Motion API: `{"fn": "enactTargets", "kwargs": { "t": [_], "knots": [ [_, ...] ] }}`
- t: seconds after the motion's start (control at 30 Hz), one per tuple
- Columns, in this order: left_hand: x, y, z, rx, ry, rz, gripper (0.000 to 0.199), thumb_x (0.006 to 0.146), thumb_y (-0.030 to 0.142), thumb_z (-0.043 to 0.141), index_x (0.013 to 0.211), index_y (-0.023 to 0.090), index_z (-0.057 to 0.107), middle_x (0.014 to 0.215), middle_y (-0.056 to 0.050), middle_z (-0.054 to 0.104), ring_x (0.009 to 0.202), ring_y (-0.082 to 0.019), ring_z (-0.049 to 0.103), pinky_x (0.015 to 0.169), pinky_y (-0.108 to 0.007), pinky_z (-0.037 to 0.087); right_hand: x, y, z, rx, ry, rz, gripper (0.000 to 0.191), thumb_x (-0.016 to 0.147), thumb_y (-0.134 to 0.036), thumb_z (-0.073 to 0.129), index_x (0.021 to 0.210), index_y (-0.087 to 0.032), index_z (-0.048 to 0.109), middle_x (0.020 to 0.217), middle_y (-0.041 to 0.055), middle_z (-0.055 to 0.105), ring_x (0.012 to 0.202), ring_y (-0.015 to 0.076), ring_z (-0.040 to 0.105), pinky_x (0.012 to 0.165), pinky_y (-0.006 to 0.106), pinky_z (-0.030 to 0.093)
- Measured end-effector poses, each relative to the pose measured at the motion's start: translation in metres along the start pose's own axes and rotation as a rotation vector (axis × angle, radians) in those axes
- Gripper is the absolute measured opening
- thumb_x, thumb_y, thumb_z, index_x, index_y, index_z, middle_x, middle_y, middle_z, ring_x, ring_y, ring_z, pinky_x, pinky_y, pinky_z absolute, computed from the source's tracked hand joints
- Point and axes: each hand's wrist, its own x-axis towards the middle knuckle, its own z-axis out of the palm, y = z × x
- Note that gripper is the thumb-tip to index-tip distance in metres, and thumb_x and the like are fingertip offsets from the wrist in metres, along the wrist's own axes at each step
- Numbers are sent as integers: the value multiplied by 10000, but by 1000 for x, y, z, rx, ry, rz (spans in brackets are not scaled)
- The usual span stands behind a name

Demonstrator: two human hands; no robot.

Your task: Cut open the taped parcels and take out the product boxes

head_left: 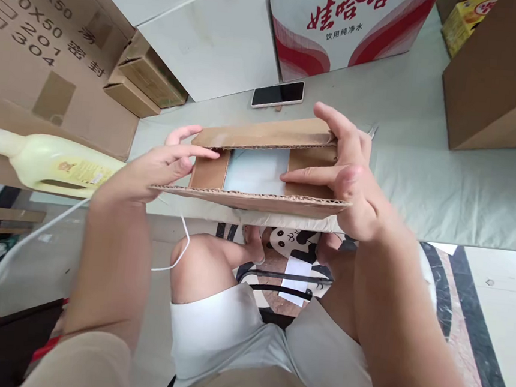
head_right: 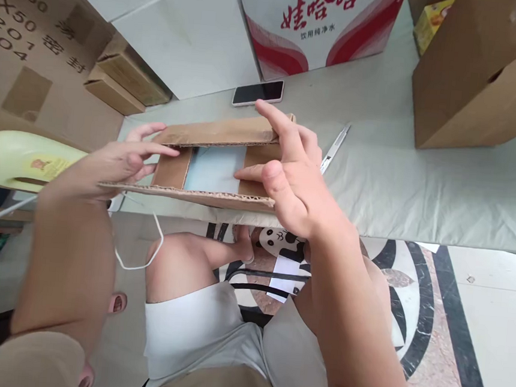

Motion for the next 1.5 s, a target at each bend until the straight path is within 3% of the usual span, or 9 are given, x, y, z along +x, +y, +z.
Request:
{"fn": "enactTargets", "kwargs": {
  "t": [0.17, 0.27, 0.37, 0.47, 0.67, 0.83, 1.03, 1.23, 1.5],
  "knots": [
    [16, 25, -16, 110, -128, 117, 755, 798, 886, 530, 1075, 234, 793, 1688, -15, 229, 1570, -430, 230, 1244, -557, 400, -4, 3, 9, -60, -13, -56, 730, 1053, -619, 103, 1138, -318, 763, 1703, -87, 249, 1499, 339, 342, 1266, 645, 274],
    [14, 34, -12, 201, -11, 248, 556, 874, 719, 612, 958, 202, 800, 1618, -72, 350, 1565, -378, 246, 1229, -520, 416, -3, 6, 14, -66, 10, -113, 654, 1064, -598, 158, 1157, -322, 744, 1696, -85, 256, 1503, 344, 344, 1244, 645, 314],
    [5, 43, -14, 308, 260, 279, 371, 915, 537, 627, 759, 225, 754, 977, -87, 679, 1089, -238, 640, 945, -419, 566, 0, 7, 17, -51, 94, -128, 622, 1073, -563, 186, 1110, -289, 743, 1651, -32, 331, 1490, 333, 376, 1203, 631, 379],
    [-3, 54, -22, 239, 24, 287, 381, 939, 446, 550, 633, 250, 663, 507, 13, 514, 546, -130, 514, 581, -303, 479, 5, 7, 15, -50, 227, -103, 509, 1051, -545, 356, 959, -232, 746, 1477, 85, 499, 1404, 319, 480, 1119, 562, 474],
    [5, 59, -21, -8, -348, 274, 308, 858, 480, 644, 1023, 240, 745, 1153, -71, 778, 1106, -232, 710, 957, -330, 571, 10, 4, 11, 61, 402, 15, 410, 965, -404, 612, 608, -208, 564, 606, 6, 512, 618, 139, 546, 642, 322, 484],
    [2, 57, -18, 29, -388, 252, 471, 878, 440, 621, 1301, 239, 671, 1515, -91, 607, 1382, -282, 583, 1176, -417, 469, 15, -10, 9, 120, 264, -116, 349, 945, -314, 652, 617, -212, 592, 519, -33, 486, 540, 104, 485, 587, 268, 433],
    [-12, 63, -20, 156, -488, 247, 449, 947, 439, 514, 1312, 241, 686, 1424, -64, 685, 1332, -263, 631, 1136, -382, 502, 12, -32, -6, -113, 79, -122, 371, 1000, -367, 588, 670, -216, 668, 519, -28, 530, 507, 98, 466, 556, 273, 392],
    [-13, 58, -10, 398, -454, 317, 476, 997, 481, 428, 1326, 244, 678, 1559, -73, 569, 1435, -297, 530, 1185, -456, 413, 15, -45, -10, -64, -245, -195, 336, 1031, -402, 517, 913, -237, 784, 982, 43, 789, 1098, 244, 676, 965, 396, 509],
    [-9, 43, -19, 459, -229, 464, 349, 961, 353, 465, 681, 246, 645, 826, -8, 747, 1199, -264, 665, 1157, -491, 379, 20, -41, 13, -127, -255, -127, 440, 1063, -357, 398, 854, -258, 773, 1212, 20, 757, 1433, 294, 476, 1256, 539, 264]
  ]
}}
